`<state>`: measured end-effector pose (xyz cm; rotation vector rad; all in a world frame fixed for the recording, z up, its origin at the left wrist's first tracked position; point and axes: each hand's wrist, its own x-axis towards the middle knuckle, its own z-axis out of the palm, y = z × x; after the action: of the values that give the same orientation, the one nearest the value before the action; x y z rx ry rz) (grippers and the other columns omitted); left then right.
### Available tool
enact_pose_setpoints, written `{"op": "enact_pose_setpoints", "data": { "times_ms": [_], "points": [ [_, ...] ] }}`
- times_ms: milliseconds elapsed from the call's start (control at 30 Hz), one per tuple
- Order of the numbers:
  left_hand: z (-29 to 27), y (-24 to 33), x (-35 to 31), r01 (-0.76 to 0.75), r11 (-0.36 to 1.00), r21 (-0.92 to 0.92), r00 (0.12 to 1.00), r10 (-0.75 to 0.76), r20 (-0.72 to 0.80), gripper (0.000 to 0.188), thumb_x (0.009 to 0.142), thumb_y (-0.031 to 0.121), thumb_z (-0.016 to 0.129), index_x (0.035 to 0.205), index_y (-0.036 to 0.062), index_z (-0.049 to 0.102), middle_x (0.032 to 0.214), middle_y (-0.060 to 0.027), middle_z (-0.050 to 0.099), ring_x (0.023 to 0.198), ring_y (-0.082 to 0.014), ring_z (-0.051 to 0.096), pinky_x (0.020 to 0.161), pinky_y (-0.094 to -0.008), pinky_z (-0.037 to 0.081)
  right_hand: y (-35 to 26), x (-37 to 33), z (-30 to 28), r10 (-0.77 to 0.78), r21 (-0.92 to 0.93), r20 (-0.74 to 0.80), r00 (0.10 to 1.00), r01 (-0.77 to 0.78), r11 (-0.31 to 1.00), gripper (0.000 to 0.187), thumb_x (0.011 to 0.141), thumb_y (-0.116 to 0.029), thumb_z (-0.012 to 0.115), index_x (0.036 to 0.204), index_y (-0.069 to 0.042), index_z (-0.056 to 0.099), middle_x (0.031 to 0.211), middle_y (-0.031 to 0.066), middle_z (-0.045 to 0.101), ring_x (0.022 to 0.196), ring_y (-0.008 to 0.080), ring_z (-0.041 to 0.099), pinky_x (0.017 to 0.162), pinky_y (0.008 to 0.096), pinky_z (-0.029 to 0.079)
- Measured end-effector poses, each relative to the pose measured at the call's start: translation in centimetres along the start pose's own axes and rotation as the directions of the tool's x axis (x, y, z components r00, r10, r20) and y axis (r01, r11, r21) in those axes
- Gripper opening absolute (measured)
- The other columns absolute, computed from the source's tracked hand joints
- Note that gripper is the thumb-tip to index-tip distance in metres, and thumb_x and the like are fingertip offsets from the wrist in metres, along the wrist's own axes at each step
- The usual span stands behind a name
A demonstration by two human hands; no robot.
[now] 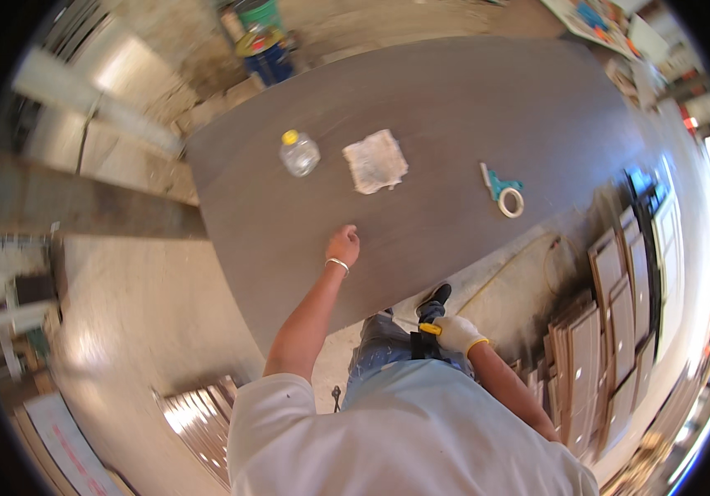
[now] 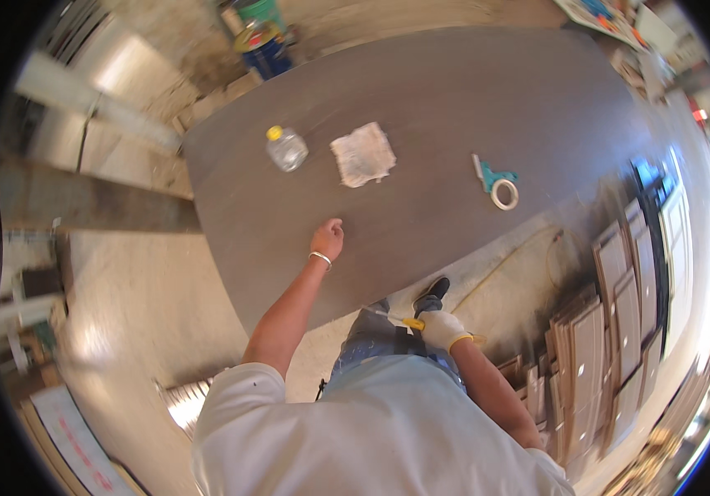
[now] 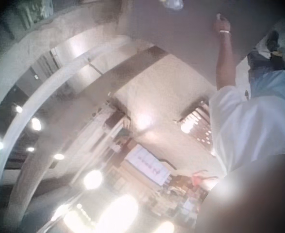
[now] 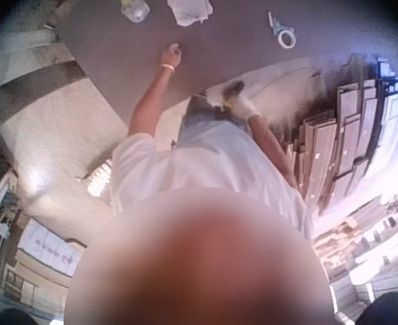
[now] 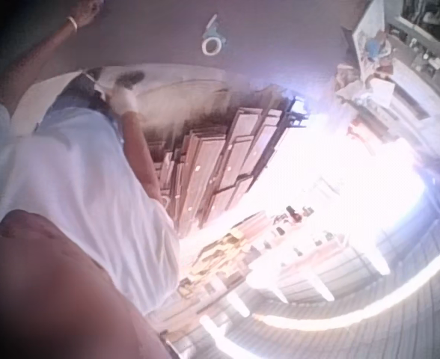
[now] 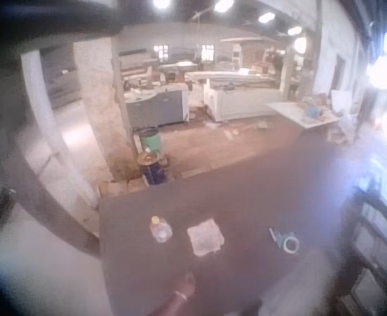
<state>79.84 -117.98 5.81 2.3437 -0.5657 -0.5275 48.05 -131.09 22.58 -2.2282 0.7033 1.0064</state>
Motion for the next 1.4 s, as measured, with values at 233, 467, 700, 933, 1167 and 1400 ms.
{"op": "enact_pose_setpoints", "data": {
  "times_ms": [233, 467, 700, 933, 1167, 1400],
  "points": [
    [1.2, 7.0, 8.9, -0.488, 0.722, 0.49, 0.871, 0.365, 0.33, 0.054, 0.084, 0.018, 0.062, 0.138, 0.0095, 0.059, 0.149, -0.0233, 0.049, 0.142, -0.0408, 0.041, 0.12, -0.0509, 0.03, 1.7, -5.7, 3.9, 0.086, 0.156, -0.054, 0.995, -0.077, 0.985, 0.025, 0.083, -0.02, 0.063, 0.103, -0.011, 0.074, 0.109, 0.0178, 0.072, 0.108, 0.0359, 0.068, 0.087, 0.047, 0.055],
    [3.3, 5.4, 20.2, -0.325, 0.604, 0.728, 0.921, 0.026, 0.389, 0.068, 0.08, 0.021, 0.061, 0.142, -0.004, 0.05, 0.149, -0.0296, 0.047, 0.133, -0.0456, 0.051, 0.113, -0.0491, 0.041, 3.4, -9.5, 12.5, 0.286, 0.456, -0.071, 0.956, -0.224, 0.861, 0.024, 0.085, -0.018, 0.066, 0.107, -0.011, 0.074, 0.101, 0.0155, 0.074, 0.097, 0.0365, 0.071, 0.082, 0.0469, 0.056],
    [5.0, 8.7, 15.2, -0.375, 0.652, 0.659, 0.927, 0.271, 0.259, 0.064, 0.084, 0.011, 0.062, 0.144, -0.0041, 0.047, 0.151, -0.0272, 0.041, 0.135, -0.0414, 0.048, 0.112, -0.0469, 0.042, 1.2, -10.3, 19.0, 0.368, 0.646, -0.114, 0.923, -0.213, 0.733, 0.024, 0.084, -0.018, 0.066, 0.106, -0.012, 0.075, 0.101, 0.0143, 0.074, 0.099, 0.0356, 0.071, 0.083, 0.046, 0.056],
    [10.2, 11.2, -11.5, -0.071, 0.974, -0.214, 0.299, 0.226, 0.927, 0.024, 0.099, 0.015, 0.06, 0.113, -0.0035, 0.068, 0.105, -0.0123, 0.073, 0.092, -0.0211, 0.072, 0.075, -0.0306, 0.058, -2.3, -12.4, 24.8, 0.431, 0.77, -0.228, 0.873, -0.109, 0.629, 0.026, 0.078, -0.019, 0.066, 0.101, -0.012, 0.077, 0.099, 0.0145, 0.075, 0.098, 0.0355, 0.071, 0.083, 0.0458, 0.056],
    [6.6, 10.5, -31.4, -0.319, 0.935, 0.154, -0.158, -0.213, 0.964, 0.037, 0.102, 0.026, 0.056, 0.109, -0.0081, 0.069, 0.096, -0.0181, 0.075, 0.086, -0.0241, 0.073, 0.077, -0.0332, 0.059, -6.0, -15.7, 36.6, 0.559, 0.895, -0.211, 0.802, -0.072, 0.441, 0.028, 0.079, -0.021, 0.065, 0.101, -0.011, 0.077, 0.098, 0.016, 0.075, 0.094, 0.0358, 0.072, 0.081, 0.0474, 0.056],
    [7.9, 8.3, -41.5, -0.578, 0.815, 0.041, -0.208, -0.196, 0.958, 0.031, 0.101, 0.021, 0.058, 0.118, -0.0016, 0.069, 0.099, -0.0123, 0.073, 0.077, -0.0174, 0.069, 0.069, -0.031, 0.057, -12.0, -22.3, 50.8, 0.86, 0.984, 0.069, 0.506, -0.176, 0.025, 0.028, 0.08, -0.025, 0.063, 0.096, -0.009, 0.078, 0.098, 0.0197, 0.075, 0.09, 0.0368, 0.073, 0.078, 0.0475, 0.057]
  ]
}}
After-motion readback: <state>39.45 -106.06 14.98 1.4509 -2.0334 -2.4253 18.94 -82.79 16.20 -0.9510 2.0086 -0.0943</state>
